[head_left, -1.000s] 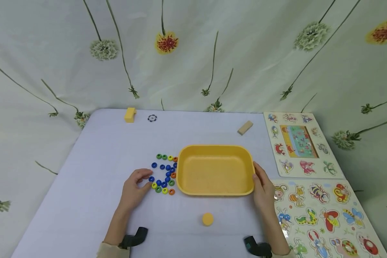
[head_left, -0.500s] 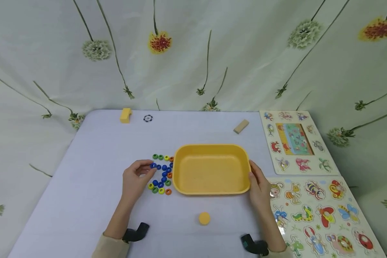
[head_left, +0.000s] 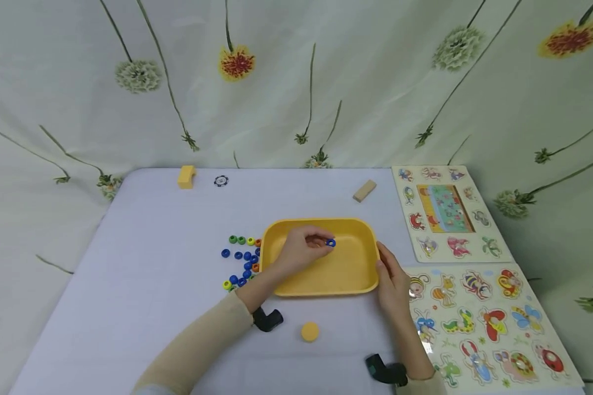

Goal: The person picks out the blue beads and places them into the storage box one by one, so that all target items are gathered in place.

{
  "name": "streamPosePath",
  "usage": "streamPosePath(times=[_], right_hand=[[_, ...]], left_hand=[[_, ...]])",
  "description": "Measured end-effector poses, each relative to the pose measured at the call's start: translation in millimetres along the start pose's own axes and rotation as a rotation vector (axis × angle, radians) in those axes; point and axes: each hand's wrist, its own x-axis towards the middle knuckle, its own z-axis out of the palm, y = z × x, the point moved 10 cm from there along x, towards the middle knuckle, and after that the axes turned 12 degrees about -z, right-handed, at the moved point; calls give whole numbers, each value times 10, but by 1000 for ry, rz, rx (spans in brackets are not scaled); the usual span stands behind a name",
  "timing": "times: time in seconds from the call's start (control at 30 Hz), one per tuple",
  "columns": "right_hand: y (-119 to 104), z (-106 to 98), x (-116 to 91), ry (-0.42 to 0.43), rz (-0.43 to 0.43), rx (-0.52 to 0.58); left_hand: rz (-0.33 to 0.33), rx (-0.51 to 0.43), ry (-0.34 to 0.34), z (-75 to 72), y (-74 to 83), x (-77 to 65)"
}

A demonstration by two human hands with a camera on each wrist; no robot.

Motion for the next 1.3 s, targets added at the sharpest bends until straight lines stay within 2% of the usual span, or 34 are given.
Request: streamPosePath(times=[0.07,0.17,0.47,0.63,0.8,0.87,1.0,1.07,1.17,1.23,1.3], right_hand=[[-6,25,-4,-6,-9,-13],[-23,47,-14,-7,-23,-29],[-51,42,-25,1,-54,-20],[-28,37,-23,-11,-39,-41],[-44,15,-12,0,-39,-27],[-66,14,-9,0,-31,-21],[-198,14,-5,-1,-25,-13],[-287,9,-10,2,-25,-20],[-393,2,-23,6,-27,-35],[-309,3,-31,6,-28,-43],[-214,6,-36,5,-32,-48]], left_hand=[[-13,2,-36,135,-51,91],[-18,18,-61,261,-130,191],[-45,109,-90,451,-345,378],[-3,225,-101,560,-322,383],[78,338,-71,609,-220,356],[92,386,-54,606,-188,343],[102,462,-13,571,-116,296],[111,480,1,543,-46,230],[157,455,30,445,100,41],[185,411,48,324,177,-115],[203,353,83,128,230,-281]])
